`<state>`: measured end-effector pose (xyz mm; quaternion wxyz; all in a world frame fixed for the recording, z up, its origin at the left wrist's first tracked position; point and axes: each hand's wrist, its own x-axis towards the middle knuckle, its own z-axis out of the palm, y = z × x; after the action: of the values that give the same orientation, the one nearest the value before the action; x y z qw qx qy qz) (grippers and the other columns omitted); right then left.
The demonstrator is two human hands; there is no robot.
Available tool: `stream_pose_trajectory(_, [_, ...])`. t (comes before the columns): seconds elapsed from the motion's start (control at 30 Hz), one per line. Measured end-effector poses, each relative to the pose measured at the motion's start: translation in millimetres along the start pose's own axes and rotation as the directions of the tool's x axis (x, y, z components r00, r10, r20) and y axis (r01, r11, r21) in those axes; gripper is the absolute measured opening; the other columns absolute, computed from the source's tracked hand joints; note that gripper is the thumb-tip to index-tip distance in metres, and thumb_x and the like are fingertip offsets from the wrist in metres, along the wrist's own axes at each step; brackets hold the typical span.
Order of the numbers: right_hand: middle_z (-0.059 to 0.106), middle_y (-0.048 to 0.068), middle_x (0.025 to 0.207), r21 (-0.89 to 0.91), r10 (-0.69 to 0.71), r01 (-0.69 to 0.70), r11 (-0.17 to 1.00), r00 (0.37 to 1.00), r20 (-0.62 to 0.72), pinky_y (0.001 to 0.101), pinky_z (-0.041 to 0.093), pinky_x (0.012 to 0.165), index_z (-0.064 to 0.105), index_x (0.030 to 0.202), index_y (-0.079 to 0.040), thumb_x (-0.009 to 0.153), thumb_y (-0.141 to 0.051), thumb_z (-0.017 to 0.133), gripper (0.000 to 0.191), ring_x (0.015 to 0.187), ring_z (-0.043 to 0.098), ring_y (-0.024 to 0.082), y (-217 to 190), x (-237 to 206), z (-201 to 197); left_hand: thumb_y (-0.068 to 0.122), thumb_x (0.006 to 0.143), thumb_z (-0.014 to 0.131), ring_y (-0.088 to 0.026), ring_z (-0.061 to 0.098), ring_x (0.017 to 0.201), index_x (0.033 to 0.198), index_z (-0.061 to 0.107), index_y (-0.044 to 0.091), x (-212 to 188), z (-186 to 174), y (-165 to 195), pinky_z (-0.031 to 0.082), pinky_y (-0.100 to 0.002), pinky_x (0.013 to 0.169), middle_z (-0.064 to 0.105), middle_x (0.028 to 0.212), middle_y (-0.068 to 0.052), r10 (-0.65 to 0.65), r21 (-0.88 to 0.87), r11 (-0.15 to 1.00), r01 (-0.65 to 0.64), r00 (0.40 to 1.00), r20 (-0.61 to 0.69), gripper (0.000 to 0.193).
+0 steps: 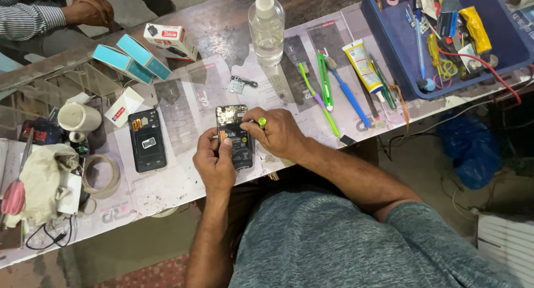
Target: The person uses a green-handled screwdriver to remove screws from a disassembled smartphone on a cluttered workbench. They then use their fingers to detach a small internal component and place it on the table. The person continues to manipulate the phone's internal parts and briefly opens a drawer to retrieve a black case.
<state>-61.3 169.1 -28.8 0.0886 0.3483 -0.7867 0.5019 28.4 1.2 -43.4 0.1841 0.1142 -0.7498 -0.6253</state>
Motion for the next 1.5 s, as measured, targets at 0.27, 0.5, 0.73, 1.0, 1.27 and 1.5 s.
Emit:
stream_pose_trajectory(0.27, [0.068,0.009,0.086,-0.028,-0.205,0.204,0.979,0.977,-0.051,0.0403,0.053,0.066,0.066,0.106,-0.007,0.102,-0.030,0.066,0.023,0.074,0.067,0.028,1.5,-4.0,-1.2,0.005,0.101,0.063,-0.004,0.057,0.075,0.124,0.059,-0.004,-5.0,-4.0,-17.5,0.045,-0.020,0.065,0.072,0.092,-0.004,0.025,-0.200,0.979,-0.034,0.998,-0.050,0.025])
stream_pose_trajectory(0.5, [0.056,-0.004,0.070,0.593,0.507,-0.502,0.629,0.844,0.176,0.0244,0.043,0.048,0.066,0.115,-0.006,0.101,-0.023,0.063,0.022,0.054,0.049,0.005,13.1,-3.9,5.7,0.006,0.099,0.064,-0.004,0.052,0.071,0.127,0.051,-0.001,-15.3,-2.1,-16.0,0.044,-0.020,0.061,0.062,0.087,0.001,0.047,-0.281,0.959,-0.041,0.999,0.014,0.031])
stream_pose_trajectory(0.73, [0.067,0.003,0.085,0.769,0.299,-0.413,0.487,0.907,0.298,0.0214,0.037,0.045,0.066,0.109,0.002,0.096,-0.008,0.071,0.018,0.053,0.046,0.003,26.7,-2.9,-11.6,0.007,0.106,0.066,-0.006,0.063,0.083,0.131,0.050,-0.003,-12.9,4.7,0.2,0.052,-0.022,0.072,0.075,0.096,-0.008,0.176,-0.116,0.980,-0.164,0.979,0.101,0.031])
stream_pose_trajectory(1.0, [0.063,0.002,0.079,0.817,0.305,-0.430,0.384,0.894,0.327,0.0207,0.037,0.044,0.066,0.105,0.002,0.096,0.000,0.068,0.009,0.049,0.047,0.003,11.8,5.7,-20.1,0.008,0.107,0.065,-0.006,0.066,0.076,0.136,0.053,-0.003,-7.9,3.7,22.5,0.050,-0.021,0.068,0.077,0.093,-0.007,0.192,-0.095,0.980,-0.177,0.964,0.184,0.034])
stream_pose_trajectory(1.27, [0.066,0.002,0.082,0.720,0.352,-0.431,0.545,0.896,0.270,0.0213,0.036,0.044,0.064,0.098,-0.001,0.095,0.001,0.070,0.007,0.051,0.048,0.004,16.2,6.9,-12.5,0.008,0.108,0.066,-0.005,0.066,0.075,0.132,0.054,-0.001,-9.3,5.4,23.2,0.051,-0.021,0.066,0.075,0.093,-0.006,0.212,-0.093,0.976,-0.197,0.959,0.188,0.028])
stream_pose_trajectory(1.5, [0.065,0.001,0.079,0.695,0.364,-0.449,0.562,0.889,0.279,0.0221,0.038,0.045,0.066,0.096,-0.001,0.095,0.001,0.071,0.005,0.053,0.049,0.004,22.3,3.8,-9.8,0.010,0.106,0.066,-0.004,0.059,0.070,0.126,0.056,-0.002,-4.8,2.9,26.0,0.045,-0.022,0.062,0.074,0.088,-0.006,0.194,-0.110,0.978,-0.175,0.959,0.208,0.026])
